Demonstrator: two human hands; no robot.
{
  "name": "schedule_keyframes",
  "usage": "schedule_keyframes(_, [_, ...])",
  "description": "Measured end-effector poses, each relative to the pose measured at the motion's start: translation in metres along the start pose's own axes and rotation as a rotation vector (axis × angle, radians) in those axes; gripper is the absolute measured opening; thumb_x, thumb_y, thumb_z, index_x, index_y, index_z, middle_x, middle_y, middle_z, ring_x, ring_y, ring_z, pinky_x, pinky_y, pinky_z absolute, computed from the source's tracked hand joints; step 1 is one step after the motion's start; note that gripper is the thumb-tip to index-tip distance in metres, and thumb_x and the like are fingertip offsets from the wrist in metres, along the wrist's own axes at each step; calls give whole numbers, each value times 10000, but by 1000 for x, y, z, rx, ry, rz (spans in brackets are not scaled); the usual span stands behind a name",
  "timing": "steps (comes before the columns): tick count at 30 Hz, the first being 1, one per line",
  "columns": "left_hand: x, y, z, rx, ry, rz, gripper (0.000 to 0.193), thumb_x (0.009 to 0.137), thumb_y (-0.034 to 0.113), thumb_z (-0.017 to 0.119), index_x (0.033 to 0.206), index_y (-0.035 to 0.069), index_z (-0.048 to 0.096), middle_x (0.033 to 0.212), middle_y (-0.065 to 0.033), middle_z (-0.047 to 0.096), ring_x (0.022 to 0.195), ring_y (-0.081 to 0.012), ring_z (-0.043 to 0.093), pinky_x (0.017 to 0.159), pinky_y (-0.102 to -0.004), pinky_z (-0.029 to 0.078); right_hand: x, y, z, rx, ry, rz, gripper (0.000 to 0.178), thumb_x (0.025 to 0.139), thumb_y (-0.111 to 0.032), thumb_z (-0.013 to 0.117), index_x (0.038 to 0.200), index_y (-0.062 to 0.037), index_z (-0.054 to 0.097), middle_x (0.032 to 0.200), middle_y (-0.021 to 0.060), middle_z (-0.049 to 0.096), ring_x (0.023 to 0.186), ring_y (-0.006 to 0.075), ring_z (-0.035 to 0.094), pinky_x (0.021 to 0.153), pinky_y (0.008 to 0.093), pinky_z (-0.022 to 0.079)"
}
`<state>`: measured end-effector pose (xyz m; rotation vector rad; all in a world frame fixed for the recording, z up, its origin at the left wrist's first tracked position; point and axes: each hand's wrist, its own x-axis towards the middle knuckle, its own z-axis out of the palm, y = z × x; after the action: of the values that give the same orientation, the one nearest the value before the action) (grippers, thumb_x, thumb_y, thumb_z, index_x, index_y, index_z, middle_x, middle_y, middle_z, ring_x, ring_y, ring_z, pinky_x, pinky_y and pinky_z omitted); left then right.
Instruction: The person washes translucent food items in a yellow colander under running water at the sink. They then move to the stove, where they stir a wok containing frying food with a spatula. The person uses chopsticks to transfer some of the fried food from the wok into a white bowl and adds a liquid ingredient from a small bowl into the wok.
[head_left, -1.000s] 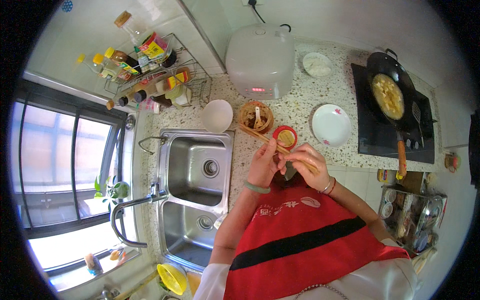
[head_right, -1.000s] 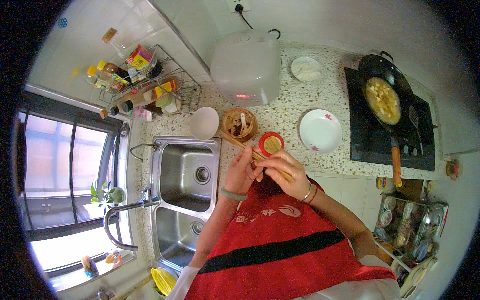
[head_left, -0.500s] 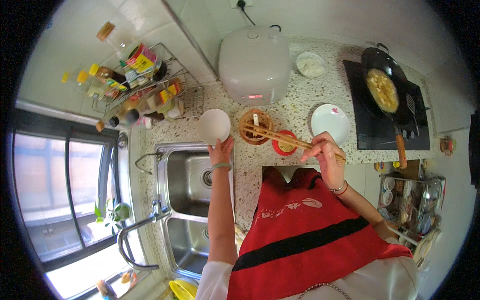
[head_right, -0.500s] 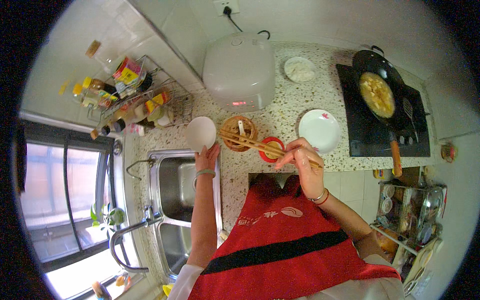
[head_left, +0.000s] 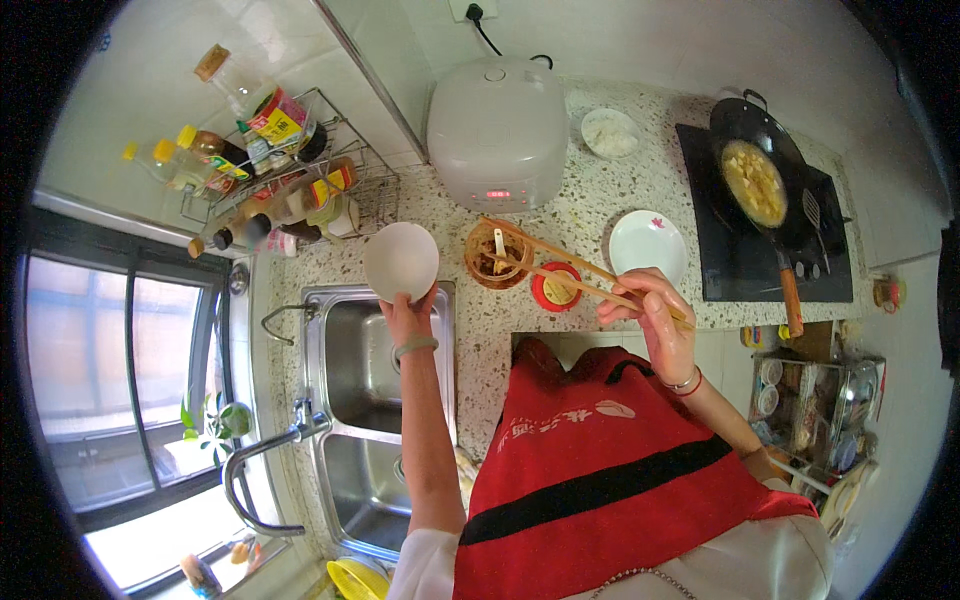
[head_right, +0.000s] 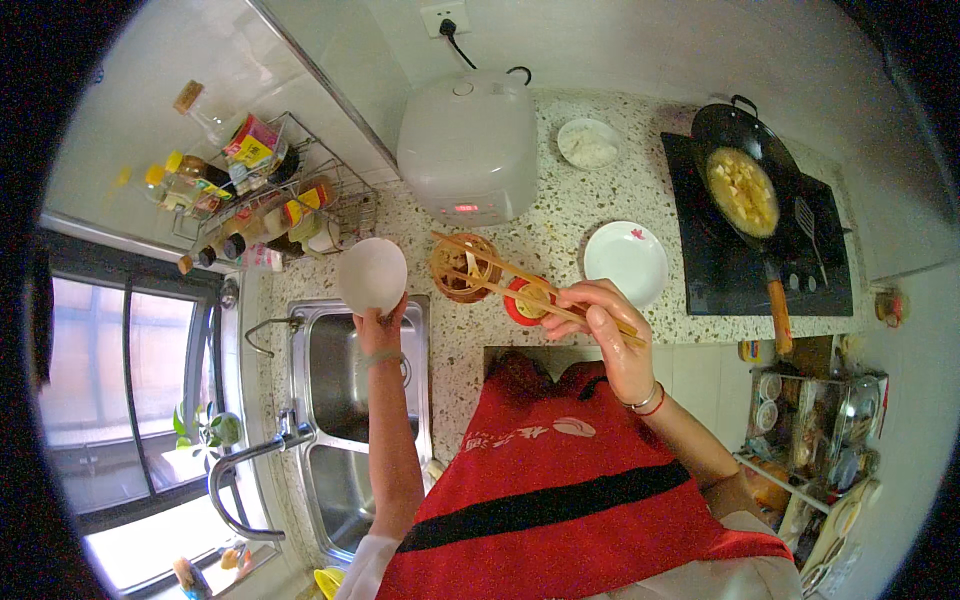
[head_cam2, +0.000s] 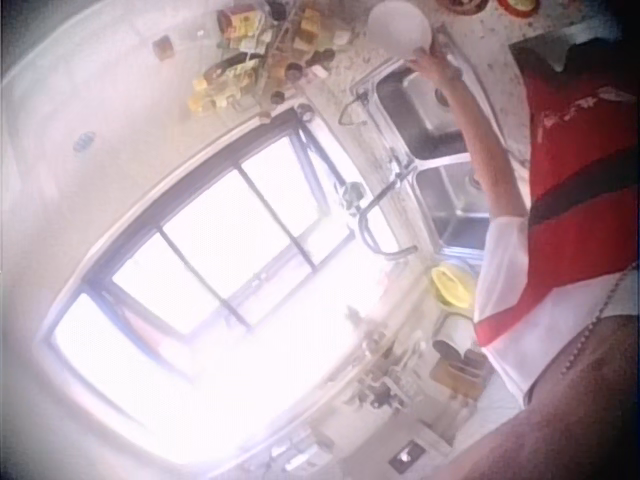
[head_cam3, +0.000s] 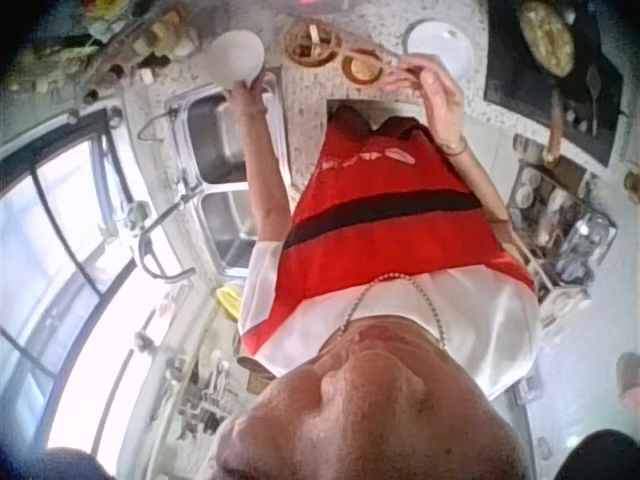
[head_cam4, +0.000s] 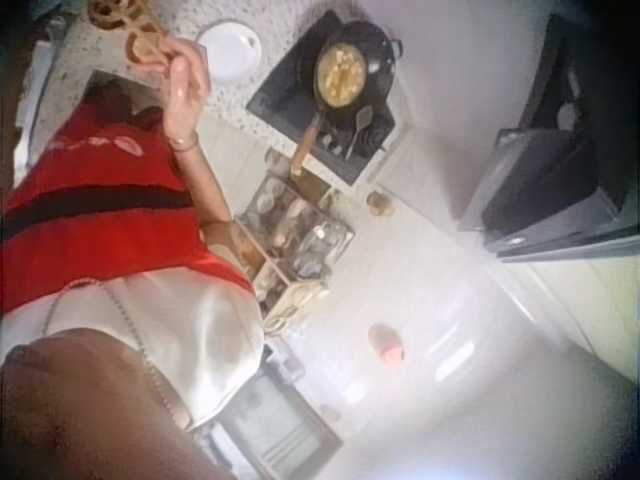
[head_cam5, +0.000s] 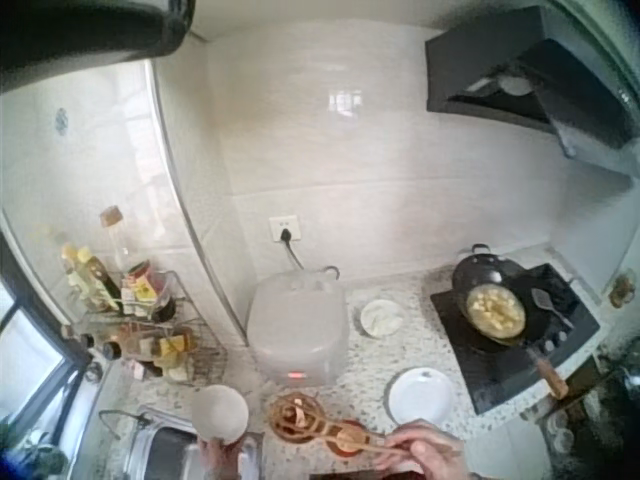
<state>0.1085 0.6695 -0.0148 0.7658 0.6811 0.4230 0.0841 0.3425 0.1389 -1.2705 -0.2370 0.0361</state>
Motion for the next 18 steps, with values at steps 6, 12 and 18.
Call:
schedule_keyframes(6, [-81, 36, 14, 100, -79, 123, 534, 894, 125, 493, 1395, 110, 309, 1325, -203, 415, 1122, -394, 544, 879, -455, 561, 0, -13, -25, -78, -111, -128, 286, 1001, -180, 453, 1039, 59, 603, 1002, 152, 564, 824, 236, 658, 762, 356, 537])
schedule_keyframes(12, [-152, 26, 33, 119, -152, 102, 516, 925, 332, 548, 1357, 96, 391, 1249, -180, 524, 1002, -350, 622, 816, -445, 563, -18, -49, -49, -94, -85, -178, 250, 986, -127, 454, 970, 66, 611, 974, 153, 574, 758, 220, 655, 735, 338, 530])
schedule_keyframes(18, [-227, -33, 92, 137, -310, -52, 503, 939, 417, 519, 1313, 91, 439, 1177, -125, 586, 965, -274, 641, 780, -390, 562, -45, -96, -110, -313, -97, -350, 170, 937, -53, 494, 934, 57, 624, 907, 155, 597, 739, 215, 660, 671, 301, 540])
